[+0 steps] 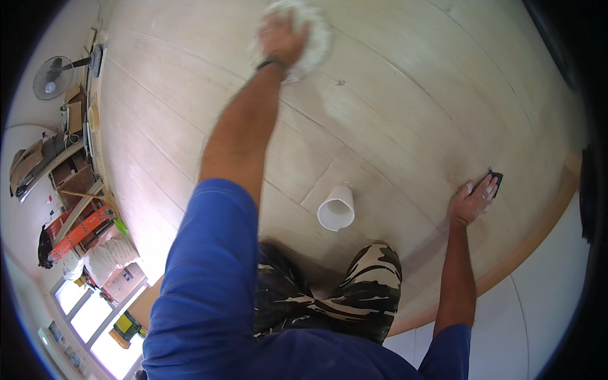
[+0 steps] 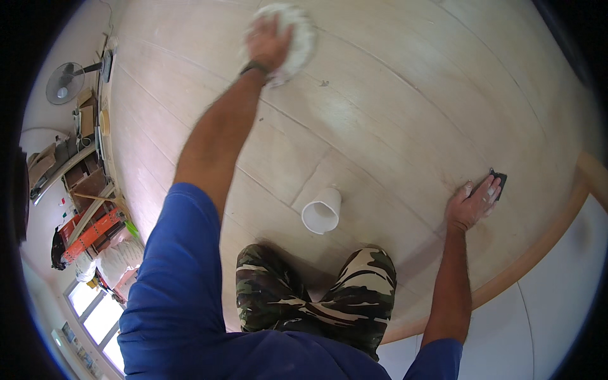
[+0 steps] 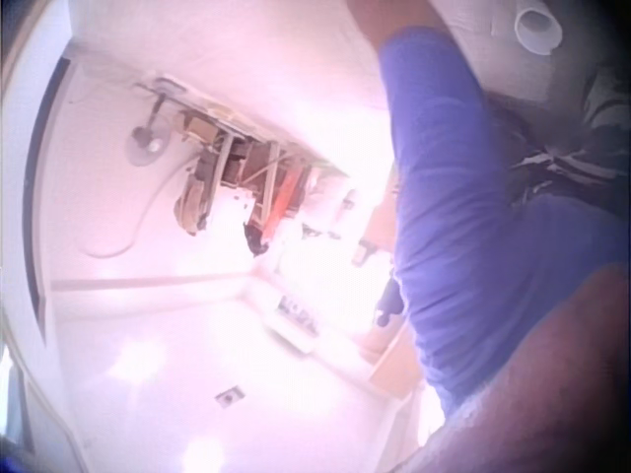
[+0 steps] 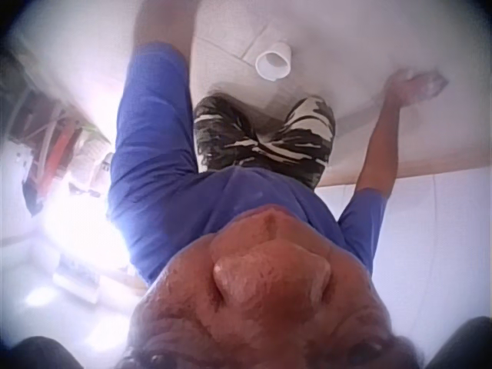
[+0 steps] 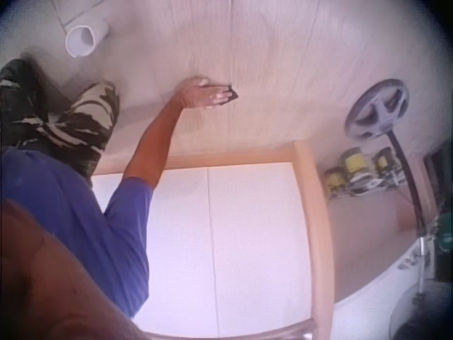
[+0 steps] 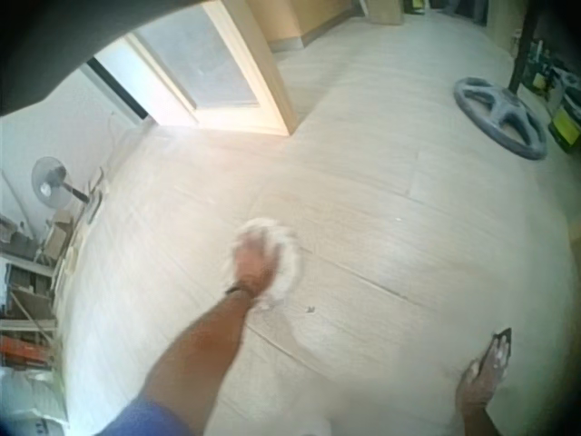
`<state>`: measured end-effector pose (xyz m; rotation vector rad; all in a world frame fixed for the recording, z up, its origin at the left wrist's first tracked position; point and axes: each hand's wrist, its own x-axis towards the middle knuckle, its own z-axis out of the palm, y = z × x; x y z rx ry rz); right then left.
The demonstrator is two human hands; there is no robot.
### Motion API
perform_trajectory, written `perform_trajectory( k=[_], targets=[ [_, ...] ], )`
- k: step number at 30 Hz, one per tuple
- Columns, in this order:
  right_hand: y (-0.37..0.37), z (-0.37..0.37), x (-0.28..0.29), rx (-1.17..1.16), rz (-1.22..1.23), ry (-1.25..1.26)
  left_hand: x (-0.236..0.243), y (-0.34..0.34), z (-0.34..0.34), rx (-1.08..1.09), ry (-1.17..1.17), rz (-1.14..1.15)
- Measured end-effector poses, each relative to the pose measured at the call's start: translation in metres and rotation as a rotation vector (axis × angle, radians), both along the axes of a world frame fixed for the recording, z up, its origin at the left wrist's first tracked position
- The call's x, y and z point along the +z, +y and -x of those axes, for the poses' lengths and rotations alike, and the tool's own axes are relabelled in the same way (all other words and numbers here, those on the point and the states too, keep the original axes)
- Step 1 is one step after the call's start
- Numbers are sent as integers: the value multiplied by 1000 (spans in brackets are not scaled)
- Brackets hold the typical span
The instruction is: The person kneels on the floor and uses a grout float to press white grout into the joints between light-colored floor tiles. They repeatedly scoop grout from a small white cup, spread it across the tile surface, and wipe excess grout with a cloth. Another person works in the background assembling furniture.
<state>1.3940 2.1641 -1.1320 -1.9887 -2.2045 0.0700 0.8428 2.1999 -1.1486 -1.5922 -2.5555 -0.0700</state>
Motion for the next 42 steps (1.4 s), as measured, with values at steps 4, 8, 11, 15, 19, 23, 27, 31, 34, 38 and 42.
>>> perform_trajectory(
  k=[4,8,11,15,19,23,27,31,34,38,42],
  targets=[
    [-3,9,-10,39,21,-6,-1,-186,120,442,49,223],
    [-3,-10,-3,31,-47,-27,32,-312,36,1002,-221,81],
    [-3,-4,0,12,4,-59,36,-365,-54,950,-126,79],
    [1,-3,-5,24,-5,-59,40,-339,-167,541,-158,123],
    [-3,-9,-4,56,-21,-57,49,-270,-129,348,-224,99],
    [1,-7,-8,63,-74,-75,54,-192,-48,364,-218,56],
    [-1,4,-9,67,-59,-31,40,-169,-56,277,-78,66],
    [0,-10,-8,30,-57,-75,44,-181,-71,-170,-160,96],
    [-2,-9,-8,33,-44,-115,32,-208,-9,47,-185,47],
    [1,-9,-18,119,-77,-44,22,-320,84,581,-97,91],
    [0,-8,-2,74,-69,-78,35,-365,42,1046,-186,28]
  ],
)
